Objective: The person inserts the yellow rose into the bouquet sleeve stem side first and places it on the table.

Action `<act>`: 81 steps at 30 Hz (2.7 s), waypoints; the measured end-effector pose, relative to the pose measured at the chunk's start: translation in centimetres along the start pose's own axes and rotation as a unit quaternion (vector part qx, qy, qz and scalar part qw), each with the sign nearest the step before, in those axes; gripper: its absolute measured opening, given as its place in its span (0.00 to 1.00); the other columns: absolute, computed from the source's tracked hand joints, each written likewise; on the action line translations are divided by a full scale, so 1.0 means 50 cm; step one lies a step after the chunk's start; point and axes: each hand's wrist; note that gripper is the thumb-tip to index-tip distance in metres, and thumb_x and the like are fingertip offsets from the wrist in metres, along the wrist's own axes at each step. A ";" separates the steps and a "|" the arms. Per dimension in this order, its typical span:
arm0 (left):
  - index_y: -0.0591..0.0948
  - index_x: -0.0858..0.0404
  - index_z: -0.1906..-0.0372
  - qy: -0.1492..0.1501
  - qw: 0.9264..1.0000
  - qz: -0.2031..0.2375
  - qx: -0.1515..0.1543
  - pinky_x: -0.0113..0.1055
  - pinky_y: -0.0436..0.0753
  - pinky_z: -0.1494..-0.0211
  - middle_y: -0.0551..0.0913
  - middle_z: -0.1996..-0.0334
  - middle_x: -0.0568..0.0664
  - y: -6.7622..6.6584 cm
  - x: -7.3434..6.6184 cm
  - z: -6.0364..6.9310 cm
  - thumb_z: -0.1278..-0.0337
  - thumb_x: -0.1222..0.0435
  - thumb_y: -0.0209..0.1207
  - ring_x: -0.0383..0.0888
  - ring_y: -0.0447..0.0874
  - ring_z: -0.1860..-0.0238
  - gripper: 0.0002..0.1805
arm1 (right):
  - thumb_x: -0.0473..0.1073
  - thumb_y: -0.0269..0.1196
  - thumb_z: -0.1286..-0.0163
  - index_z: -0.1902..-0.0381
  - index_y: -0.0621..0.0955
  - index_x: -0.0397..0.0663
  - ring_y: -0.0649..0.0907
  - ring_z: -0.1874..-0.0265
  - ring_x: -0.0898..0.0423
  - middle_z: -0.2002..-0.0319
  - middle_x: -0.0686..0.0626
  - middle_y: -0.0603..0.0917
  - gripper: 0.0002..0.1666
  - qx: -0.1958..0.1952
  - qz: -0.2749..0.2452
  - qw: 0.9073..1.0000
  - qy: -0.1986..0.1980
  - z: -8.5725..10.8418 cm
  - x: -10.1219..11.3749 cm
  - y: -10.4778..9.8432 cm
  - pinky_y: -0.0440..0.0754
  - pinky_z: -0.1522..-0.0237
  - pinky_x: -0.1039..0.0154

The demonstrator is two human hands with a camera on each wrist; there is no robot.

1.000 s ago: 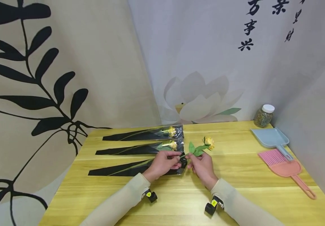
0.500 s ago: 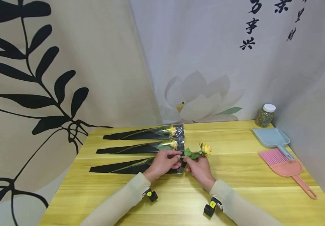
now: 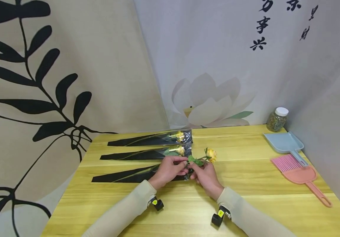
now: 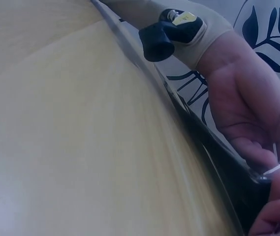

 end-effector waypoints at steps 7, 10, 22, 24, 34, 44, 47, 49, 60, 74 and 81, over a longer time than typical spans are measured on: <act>0.88 0.65 0.43 0.004 1.000 0.011 -0.006 0.34 0.92 0.61 0.91 0.62 0.53 -0.002 0.002 -0.005 0.27 0.68 0.62 0.40 0.93 0.69 0.14 | 0.45 0.57 0.15 0.35 0.75 0.33 0.80 0.81 0.62 0.68 0.49 0.89 0.23 0.004 -0.053 0.998 -0.020 0.007 0.003 0.005 0.73 0.81 0.71; 0.89 0.66 0.44 0.004 1.000 0.015 -0.009 0.34 0.92 0.61 0.91 0.63 0.54 -0.003 0.003 -0.006 0.27 0.69 0.62 0.40 0.93 0.69 0.13 | 0.47 0.52 0.13 0.34 0.68 0.38 0.82 0.79 0.62 0.52 0.42 0.91 0.20 0.008 -0.068 0.997 -0.028 0.008 0.001 0.003 0.74 0.80 0.71; 0.89 0.65 0.43 -0.003 1.000 0.016 -0.003 0.35 0.93 0.59 0.90 0.63 0.55 -0.010 0.003 -0.008 0.27 0.69 0.63 0.41 0.93 0.68 0.13 | 0.43 0.42 0.12 0.29 0.71 0.32 0.78 0.81 0.61 0.75 0.50 0.82 0.26 -0.036 -0.133 0.990 -0.019 0.004 0.018 -0.002 0.73 0.78 0.69; 0.89 0.65 0.44 -0.003 1.000 0.018 -0.004 0.35 0.92 0.60 0.90 0.64 0.56 -0.009 0.003 -0.008 0.27 0.69 0.63 0.42 0.93 0.68 0.13 | 0.41 0.45 0.13 0.30 0.72 0.34 0.79 0.81 0.62 0.69 0.51 0.87 0.23 -0.044 -0.135 0.990 -0.016 0.000 0.019 -0.001 0.73 0.80 0.71; 0.88 0.66 0.42 -0.004 1.000 0.018 -0.001 0.35 0.93 0.59 0.91 0.64 0.55 -0.013 -0.004 -0.007 0.26 0.69 0.63 0.41 0.93 0.69 0.14 | 0.48 0.59 0.17 0.42 0.76 0.38 0.81 0.84 0.63 0.64 0.55 0.91 0.18 -0.078 -0.112 0.990 -0.021 -0.012 0.018 -0.001 0.69 0.85 0.71; 0.89 0.63 0.43 -0.004 1.000 0.009 0.002 0.35 0.93 0.61 0.90 0.63 0.53 -0.009 -0.004 -0.008 0.26 0.67 0.63 0.41 0.93 0.70 0.13 | 0.48 0.61 0.17 0.43 0.77 0.35 0.79 0.83 0.63 0.75 0.54 0.83 0.20 -0.079 -0.102 0.992 -0.009 -0.009 0.012 -0.005 0.68 0.84 0.71; 0.89 0.63 0.42 -0.003 1.000 0.008 0.001 0.35 0.93 0.61 0.90 0.62 0.53 -0.008 -0.004 -0.009 0.26 0.67 0.63 0.41 0.92 0.71 0.14 | 0.49 0.61 0.18 0.43 0.78 0.34 0.79 0.83 0.63 0.71 0.55 0.87 0.22 -0.074 -0.095 0.993 -0.007 -0.007 0.008 -0.005 0.68 0.85 0.71; 0.89 0.63 0.42 -0.004 1.000 0.009 0.000 0.35 0.93 0.62 0.91 0.62 0.53 -0.008 -0.003 -0.009 0.26 0.67 0.62 0.41 0.92 0.71 0.14 | 0.50 0.61 0.17 0.43 0.79 0.34 0.79 0.83 0.63 0.69 0.55 0.89 0.22 -0.070 -0.092 0.993 -0.005 -0.008 0.005 -0.004 0.68 0.85 0.71; 0.88 0.63 0.41 0.006 1.000 0.020 -0.023 0.35 0.93 0.60 0.91 0.57 0.53 -0.013 -0.003 -0.002 0.25 0.67 0.62 0.41 0.93 0.69 0.14 | 0.50 0.62 0.18 0.42 0.79 0.32 0.80 0.83 0.63 0.68 0.55 0.89 0.24 -0.068 -0.079 0.995 -0.005 -0.010 -0.002 -0.001 0.68 0.85 0.70; 0.87 0.62 0.38 0.004 1.000 0.026 -0.014 0.35 0.92 0.58 0.91 0.60 0.54 -0.008 -0.015 -0.007 0.24 0.66 0.62 0.40 0.93 0.68 0.16 | 0.42 0.62 0.19 0.43 0.80 0.35 0.76 0.88 0.62 0.82 0.53 0.80 0.16 -0.059 -0.068 0.996 -0.001 -0.009 -0.007 0.021 0.70 0.87 0.69; 0.88 0.62 0.40 0.011 0.999 0.029 -0.014 0.35 0.92 0.59 0.91 0.57 0.53 -0.001 -0.024 -0.007 0.25 0.66 0.62 0.39 0.92 0.70 0.15 | 0.34 0.58 0.20 0.41 0.80 0.32 0.72 0.90 0.63 0.83 0.54 0.76 0.15 -0.063 -0.086 0.994 0.002 -0.009 -0.008 0.026 0.70 0.88 0.71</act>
Point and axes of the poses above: each hand's wrist, its own z-axis away from the middle knuckle, its own y-axis out of the palm, x = y × z
